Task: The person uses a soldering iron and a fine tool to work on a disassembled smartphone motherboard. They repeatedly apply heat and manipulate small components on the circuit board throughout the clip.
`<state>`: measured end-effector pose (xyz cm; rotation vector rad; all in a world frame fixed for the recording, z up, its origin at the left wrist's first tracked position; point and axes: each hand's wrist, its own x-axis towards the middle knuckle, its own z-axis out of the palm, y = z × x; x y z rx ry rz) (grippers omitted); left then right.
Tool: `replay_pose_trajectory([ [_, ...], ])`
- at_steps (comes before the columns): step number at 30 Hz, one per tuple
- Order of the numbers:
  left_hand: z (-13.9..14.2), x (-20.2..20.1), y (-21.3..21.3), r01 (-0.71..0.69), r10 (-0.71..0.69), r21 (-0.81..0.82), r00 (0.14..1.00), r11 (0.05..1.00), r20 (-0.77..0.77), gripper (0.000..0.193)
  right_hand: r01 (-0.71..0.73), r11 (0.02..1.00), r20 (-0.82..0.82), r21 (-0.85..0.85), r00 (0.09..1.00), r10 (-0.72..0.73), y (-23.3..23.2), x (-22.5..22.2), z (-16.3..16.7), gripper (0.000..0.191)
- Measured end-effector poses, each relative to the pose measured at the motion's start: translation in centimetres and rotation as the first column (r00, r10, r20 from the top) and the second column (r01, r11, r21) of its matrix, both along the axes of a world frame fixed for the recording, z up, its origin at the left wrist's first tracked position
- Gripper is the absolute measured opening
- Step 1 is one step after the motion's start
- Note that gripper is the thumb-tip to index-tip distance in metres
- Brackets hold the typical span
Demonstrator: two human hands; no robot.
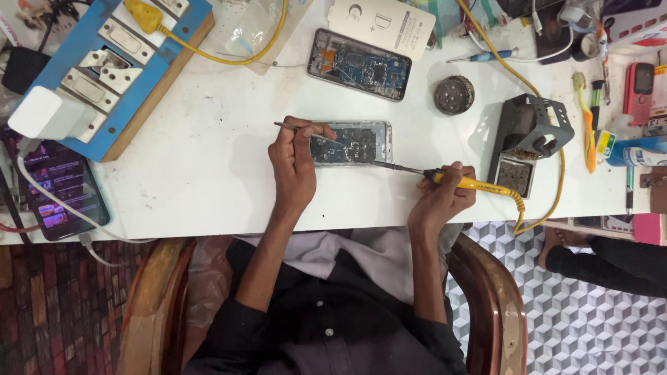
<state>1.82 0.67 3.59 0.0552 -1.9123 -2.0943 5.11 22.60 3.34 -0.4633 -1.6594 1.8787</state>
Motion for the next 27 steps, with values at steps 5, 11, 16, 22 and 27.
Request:
replay_pose_trajectory([
  [5,0.0,0.09,0.04,0.008,-0.008,-0.002,0.999,1.0,-0.051,0.031,-0.001,0.999,0.045,0.032,0.999,0.0,-0.26,-0.3,0.11,0.027],
  [11,0.08,-0.06,0.01,-0.002,0.002,-0.014,1.0,1.0,-0.012,0.032,-0.03,0.993,0.057,0.118,0.998,0.023,-0.5,-0.33,0.38,0.028],
  [16,0.03,0.08,0.06,0.004,-0.004,-0.002,1.0,1.0,-0.03,0.032,-0.041,0.992,0.036,0.117,0.999,0.037,-0.46,-0.34,0.22,0.03],
  [22,-0.08,0.0,0.18,0.029,-0.025,0.041,0.995,0.999,-0.097,0.032,-0.026,0.987,0.019,0.158,1.0,0.023,-0.23,-0.28,-0.05,0.028],
  [27,-0.06,-0.09,0.12,0.022,-0.021,0.025,0.999,0.999,-0.024,0.032,-0.013,0.985,0.027,0.175,1.0,0.009,-0.26,-0.28,0.02,0.027],
])
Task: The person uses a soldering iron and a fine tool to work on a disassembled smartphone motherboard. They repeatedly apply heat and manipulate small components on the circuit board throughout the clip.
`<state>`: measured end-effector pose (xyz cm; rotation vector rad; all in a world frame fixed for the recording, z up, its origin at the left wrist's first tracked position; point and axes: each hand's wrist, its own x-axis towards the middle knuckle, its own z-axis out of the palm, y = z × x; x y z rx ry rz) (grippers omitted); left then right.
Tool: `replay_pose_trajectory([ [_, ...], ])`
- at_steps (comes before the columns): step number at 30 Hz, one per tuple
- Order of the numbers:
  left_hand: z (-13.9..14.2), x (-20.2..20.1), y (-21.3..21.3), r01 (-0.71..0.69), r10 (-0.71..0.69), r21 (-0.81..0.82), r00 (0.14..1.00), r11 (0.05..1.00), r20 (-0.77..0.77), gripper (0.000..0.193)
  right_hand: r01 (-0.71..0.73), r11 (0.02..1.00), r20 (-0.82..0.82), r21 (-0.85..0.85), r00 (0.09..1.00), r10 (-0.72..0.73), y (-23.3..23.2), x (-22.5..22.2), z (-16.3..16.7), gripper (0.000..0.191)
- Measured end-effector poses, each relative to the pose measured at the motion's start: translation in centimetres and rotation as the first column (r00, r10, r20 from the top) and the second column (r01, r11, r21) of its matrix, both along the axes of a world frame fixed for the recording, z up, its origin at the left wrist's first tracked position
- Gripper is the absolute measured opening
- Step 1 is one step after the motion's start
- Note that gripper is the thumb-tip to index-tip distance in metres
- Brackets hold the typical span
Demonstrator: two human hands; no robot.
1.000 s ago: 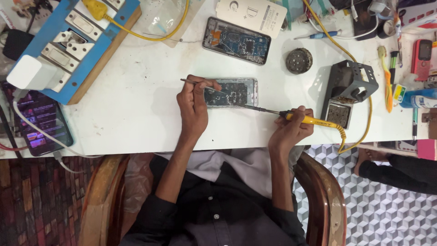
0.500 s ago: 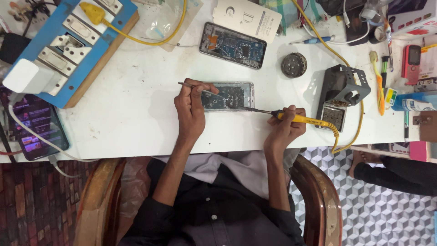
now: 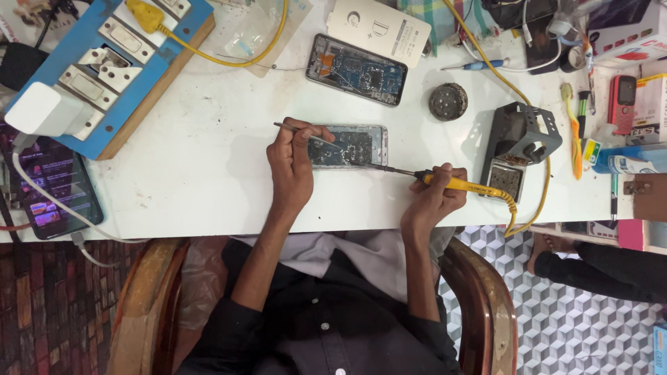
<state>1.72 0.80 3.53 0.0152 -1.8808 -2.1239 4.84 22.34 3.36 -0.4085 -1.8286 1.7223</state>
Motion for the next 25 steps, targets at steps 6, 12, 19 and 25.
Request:
replay_pose_trajectory([
  [6,0.0,0.0,0.0,-0.001,0.001,0.007,1.0,1.0,-0.007,0.031,0.021,1.0,0.008,0.02,1.0,-0.022,-0.2,0.0,0.2,0.027],
  [12,0.0,-0.1,-0.1,0.016,-0.013,0.034,0.997,0.999,-0.079,0.03,0.014,0.999,-0.031,0.044,0.999,-0.013,-0.4,0.1,0.3,0.033],
  [19,0.1,0.1,0.0,-0.011,0.011,-0.009,1.0,1.0,-0.029,0.033,0.049,0.998,-0.002,0.045,0.999,-0.049,-0.6,0.2,0.7,0.031],
  [25,-0.1,0.1,-0.2,-0.013,0.012,0.004,0.999,1.0,0.045,0.033,0.076,0.996,-0.012,-0.048,0.997,-0.077,-0.8,0.4,2.1,0.028],
])
